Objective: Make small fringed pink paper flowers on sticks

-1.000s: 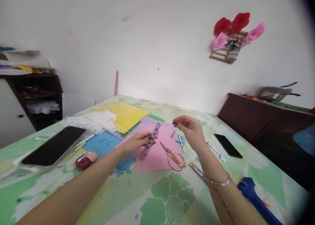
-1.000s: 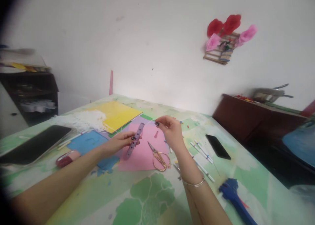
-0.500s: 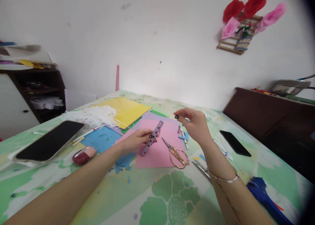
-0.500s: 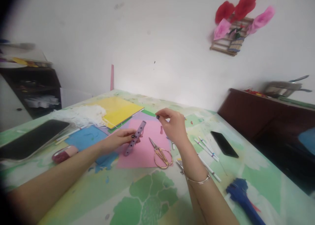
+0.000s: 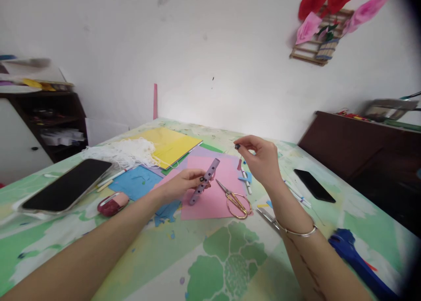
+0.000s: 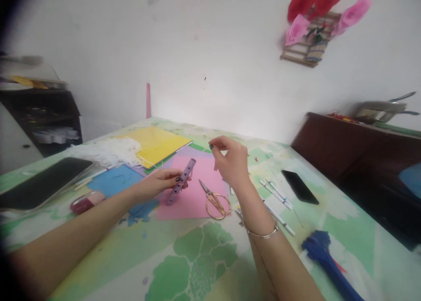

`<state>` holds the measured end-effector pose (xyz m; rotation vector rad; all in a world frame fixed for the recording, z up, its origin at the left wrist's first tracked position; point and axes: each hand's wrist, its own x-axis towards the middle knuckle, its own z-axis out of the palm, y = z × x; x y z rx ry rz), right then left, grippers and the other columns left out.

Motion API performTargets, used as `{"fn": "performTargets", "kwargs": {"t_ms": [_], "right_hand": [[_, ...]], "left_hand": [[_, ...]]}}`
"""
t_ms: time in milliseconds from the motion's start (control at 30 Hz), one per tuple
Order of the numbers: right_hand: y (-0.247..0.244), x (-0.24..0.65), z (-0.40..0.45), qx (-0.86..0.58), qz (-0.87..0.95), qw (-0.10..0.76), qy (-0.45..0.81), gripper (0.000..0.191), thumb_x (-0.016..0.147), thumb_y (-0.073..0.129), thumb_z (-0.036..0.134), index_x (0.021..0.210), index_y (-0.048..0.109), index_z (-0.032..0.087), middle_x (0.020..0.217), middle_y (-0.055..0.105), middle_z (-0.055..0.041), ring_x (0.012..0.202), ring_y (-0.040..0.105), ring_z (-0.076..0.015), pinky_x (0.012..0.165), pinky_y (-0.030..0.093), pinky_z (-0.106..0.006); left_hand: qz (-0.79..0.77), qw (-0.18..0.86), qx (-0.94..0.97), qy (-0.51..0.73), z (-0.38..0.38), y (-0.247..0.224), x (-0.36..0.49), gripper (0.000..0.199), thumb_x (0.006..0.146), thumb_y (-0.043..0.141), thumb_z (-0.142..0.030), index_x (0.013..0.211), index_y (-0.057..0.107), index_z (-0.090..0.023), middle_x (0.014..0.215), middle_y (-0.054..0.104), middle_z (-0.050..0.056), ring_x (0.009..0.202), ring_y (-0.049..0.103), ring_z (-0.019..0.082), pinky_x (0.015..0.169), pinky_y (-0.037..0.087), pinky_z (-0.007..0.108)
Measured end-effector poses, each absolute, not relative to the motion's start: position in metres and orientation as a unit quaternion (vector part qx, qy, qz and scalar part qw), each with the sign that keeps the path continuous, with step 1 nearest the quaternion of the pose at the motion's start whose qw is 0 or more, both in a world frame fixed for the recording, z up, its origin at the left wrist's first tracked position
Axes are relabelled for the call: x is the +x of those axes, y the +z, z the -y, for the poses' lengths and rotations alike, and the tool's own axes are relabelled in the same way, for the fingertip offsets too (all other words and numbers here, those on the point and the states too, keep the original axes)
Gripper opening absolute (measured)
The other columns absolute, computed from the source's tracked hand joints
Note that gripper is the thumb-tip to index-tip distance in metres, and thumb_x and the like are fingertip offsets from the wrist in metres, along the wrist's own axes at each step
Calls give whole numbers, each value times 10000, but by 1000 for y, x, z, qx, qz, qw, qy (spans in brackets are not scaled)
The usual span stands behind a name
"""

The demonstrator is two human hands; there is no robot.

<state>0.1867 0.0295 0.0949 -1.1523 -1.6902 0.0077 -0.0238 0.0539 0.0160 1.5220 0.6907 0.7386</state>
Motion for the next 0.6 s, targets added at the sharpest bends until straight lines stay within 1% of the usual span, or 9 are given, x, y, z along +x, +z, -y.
{"fn": "performTargets", "kwargs": {"t_ms": [200, 300, 500, 600], "right_hand": [[92, 186, -31, -480, 711, 514, 5, 185, 751, 533, 119, 817, 692, 185, 769, 711, -14, 731, 656, -144, 733, 496, -293], [91, 183, -31, -484, 715, 504, 3, 192, 738, 537, 98, 815, 693, 179, 773, 714, -15, 730, 657, -143, 724, 494, -283], [90, 178, -29, -481, 751, 452, 8, 207, 734, 532, 61, 775, 695, 182, 712, 701, 6, 697, 649, -129, 681, 475, -254], [87, 177, -30, -467, 775, 426, 15, 226, 741, 538, 58, 777, 712, 198, 747, 694, 0, 713, 633, -132, 680, 467, -263]], "left_hand": [[-286, 614, 664, 318, -56, 13, -23, 245, 798, 623, -359, 950, 655, -170, 908, 632, 66, 879, 572, 181, 802, 413, 314], [-281, 619, 662, 316, -56, 12, -23, 234, 808, 612, -351, 952, 650, -170, 922, 623, 60, 896, 571, 179, 812, 409, 309], [-289, 613, 667, 309, -54, 15, -23, 244, 820, 595, -343, 974, 635, -158, 910, 619, 61, 893, 570, 182, 812, 410, 317], [-288, 609, 671, 311, -54, 14, -24, 237, 830, 583, -334, 976, 630, -154, 900, 617, 58, 881, 569, 173, 812, 408, 313]]}}
